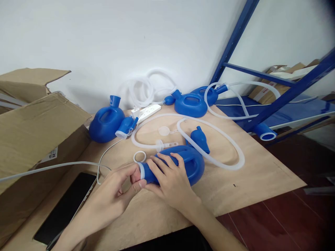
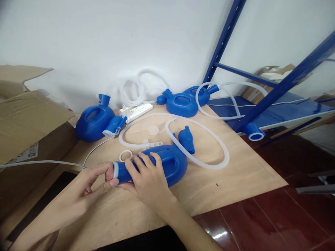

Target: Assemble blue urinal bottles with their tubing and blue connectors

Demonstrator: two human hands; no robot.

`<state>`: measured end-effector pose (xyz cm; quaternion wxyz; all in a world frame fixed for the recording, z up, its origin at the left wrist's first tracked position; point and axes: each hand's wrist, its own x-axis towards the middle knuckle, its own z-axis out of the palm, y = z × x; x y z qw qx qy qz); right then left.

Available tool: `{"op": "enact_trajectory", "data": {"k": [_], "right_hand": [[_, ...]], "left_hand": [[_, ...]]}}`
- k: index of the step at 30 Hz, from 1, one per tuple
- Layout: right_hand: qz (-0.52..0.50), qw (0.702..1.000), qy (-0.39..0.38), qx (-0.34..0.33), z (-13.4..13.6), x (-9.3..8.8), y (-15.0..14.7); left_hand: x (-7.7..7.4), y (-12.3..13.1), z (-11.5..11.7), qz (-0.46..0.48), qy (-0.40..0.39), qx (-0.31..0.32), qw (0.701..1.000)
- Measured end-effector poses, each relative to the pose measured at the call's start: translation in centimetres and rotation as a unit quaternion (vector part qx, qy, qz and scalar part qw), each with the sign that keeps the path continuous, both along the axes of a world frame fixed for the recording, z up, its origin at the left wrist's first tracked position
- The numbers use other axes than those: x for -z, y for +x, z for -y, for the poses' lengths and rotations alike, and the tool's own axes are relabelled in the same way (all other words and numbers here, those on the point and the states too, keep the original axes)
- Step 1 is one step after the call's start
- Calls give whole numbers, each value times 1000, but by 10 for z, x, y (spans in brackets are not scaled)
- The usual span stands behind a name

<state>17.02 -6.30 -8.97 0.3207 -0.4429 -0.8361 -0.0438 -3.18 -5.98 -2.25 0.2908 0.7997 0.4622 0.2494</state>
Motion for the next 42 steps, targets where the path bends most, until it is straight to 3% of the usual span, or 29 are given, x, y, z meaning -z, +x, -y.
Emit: {"op": "enact_trajectory", "data": {"k": [6,14,19,24,42], "right_hand": [[4,1000,0,-2,1,2,1],[-23,1000,-5,-1,4,3,-1],[-33,999,-28,-1,6,0,-2],[-53,998,-47,-4,4,-2,-1],[-82,996,-30,-7,2,-4,-1]], "left_hand": [[-3,2,1,4,6,5,1000],[-12,1,11,-25,121,-3,992],[-10,3,8,11,59,-9,998],[-2,7,5,37,59,-34,997],[-2,6,6,51,-4,10,999]]}}
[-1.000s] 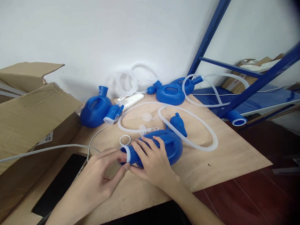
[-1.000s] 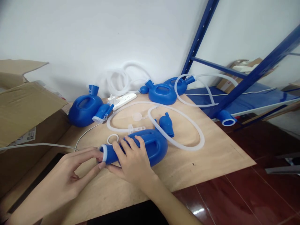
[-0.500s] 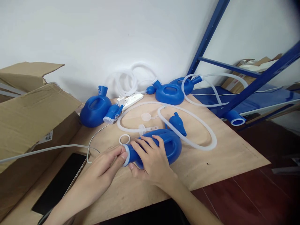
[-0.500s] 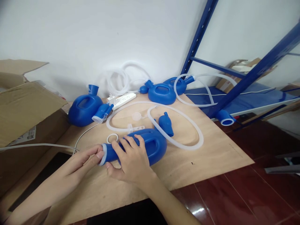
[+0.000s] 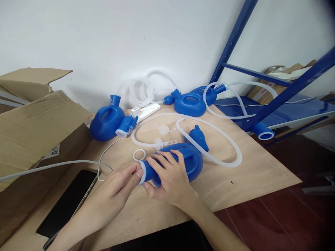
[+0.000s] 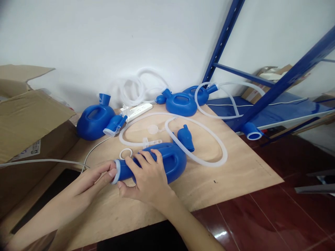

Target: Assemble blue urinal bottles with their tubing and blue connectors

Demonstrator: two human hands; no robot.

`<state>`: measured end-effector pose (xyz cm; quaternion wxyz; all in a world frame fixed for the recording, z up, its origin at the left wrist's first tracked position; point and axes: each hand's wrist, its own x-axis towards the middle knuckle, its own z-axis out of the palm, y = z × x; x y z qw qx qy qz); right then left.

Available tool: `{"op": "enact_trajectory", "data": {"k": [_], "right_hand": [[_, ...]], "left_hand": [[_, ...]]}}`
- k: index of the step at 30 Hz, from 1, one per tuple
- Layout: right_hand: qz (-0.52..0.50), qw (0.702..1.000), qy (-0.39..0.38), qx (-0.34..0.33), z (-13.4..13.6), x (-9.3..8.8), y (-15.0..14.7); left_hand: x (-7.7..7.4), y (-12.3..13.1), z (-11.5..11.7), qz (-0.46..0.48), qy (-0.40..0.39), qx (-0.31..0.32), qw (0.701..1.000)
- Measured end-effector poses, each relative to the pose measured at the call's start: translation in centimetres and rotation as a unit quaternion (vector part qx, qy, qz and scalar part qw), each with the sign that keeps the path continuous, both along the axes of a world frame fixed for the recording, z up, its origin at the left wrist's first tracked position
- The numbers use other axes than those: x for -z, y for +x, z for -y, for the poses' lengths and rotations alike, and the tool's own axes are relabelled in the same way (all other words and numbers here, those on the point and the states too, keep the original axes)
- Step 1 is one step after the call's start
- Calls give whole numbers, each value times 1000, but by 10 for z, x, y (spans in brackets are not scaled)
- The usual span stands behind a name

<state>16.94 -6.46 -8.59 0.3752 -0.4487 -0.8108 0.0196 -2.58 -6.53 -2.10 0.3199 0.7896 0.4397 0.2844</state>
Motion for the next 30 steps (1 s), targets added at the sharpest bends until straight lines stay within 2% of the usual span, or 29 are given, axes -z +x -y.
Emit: {"op": "enact_trajectory", "data": {"k": [8,11,17,24,27,30], "right_hand": [[-2,999,-32,-9,0,0,1],[-1,999,-37,-12,1,-2,2],[-9,998,-56,-14,2,-5,3],[-13,997,-74,-24,2,-9,4],[-14,997,-74,-24,2,-10,4],[-15,997,-74,-25,2,-10,4]], "left_hand": [[-1,-3,1,-30,-92,6,995],[-3,-2,1,-28,-97,6,995],[0,-3,3,-26,-69,-15,997],[-1,-1,6,-37,-34,-7,999],[-3,-1,7,-74,12,-7,997],[-4,-3,10,-96,108,9,989]]}}
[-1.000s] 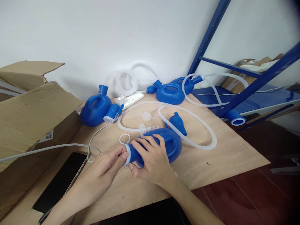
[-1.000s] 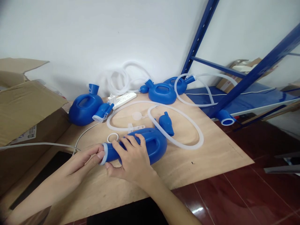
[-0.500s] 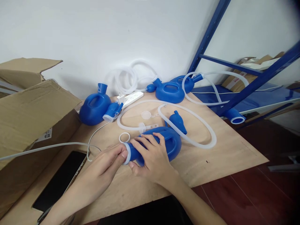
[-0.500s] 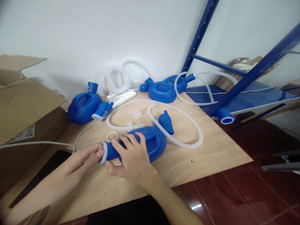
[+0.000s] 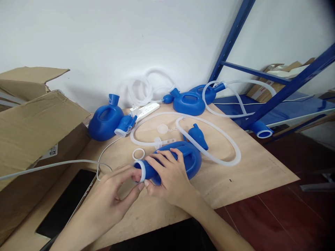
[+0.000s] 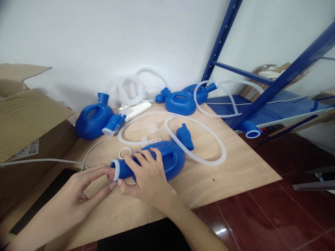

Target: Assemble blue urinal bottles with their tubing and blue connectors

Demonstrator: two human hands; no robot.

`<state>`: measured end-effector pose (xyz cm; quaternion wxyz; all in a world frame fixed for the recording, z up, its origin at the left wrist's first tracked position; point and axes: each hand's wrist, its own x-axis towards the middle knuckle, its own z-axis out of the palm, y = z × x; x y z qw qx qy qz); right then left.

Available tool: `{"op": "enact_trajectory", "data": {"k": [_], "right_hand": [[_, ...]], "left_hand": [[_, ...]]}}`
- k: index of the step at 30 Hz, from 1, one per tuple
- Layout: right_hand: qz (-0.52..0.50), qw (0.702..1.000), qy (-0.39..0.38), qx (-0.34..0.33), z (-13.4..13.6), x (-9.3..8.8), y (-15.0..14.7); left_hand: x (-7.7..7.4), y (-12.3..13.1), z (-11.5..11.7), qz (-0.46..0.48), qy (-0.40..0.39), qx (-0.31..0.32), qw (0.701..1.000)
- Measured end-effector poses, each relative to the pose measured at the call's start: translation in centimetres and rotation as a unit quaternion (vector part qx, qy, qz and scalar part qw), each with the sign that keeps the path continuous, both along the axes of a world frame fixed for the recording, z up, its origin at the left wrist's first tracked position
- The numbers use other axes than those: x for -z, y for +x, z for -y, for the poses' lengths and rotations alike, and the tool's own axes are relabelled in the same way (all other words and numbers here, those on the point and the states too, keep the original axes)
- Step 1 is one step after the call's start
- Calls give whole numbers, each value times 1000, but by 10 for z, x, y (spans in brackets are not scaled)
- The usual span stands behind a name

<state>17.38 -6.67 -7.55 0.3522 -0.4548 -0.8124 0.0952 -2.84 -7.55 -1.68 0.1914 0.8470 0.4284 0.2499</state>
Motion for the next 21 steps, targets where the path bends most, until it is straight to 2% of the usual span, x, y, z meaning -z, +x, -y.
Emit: {"op": "enact_trajectory", "data": {"k": [4,7,10,14,21], "right_hand": [[5,1000,-5,-4,0,0,1],[11,1000,-4,-5,0,1,1],[14,1000,-2,-3,0,1,1],[15,1000,2,2,1,1,0],[12,1000,6,5,1,1,-1]], "left_hand": [[2,0,7,-15,151,21,988],[6,0,12,-61,206,17,977],[5,0,14,-103,228,22,968],[-3,2,12,-155,252,41,954],[-13,5,11,-176,241,43,953]]}}
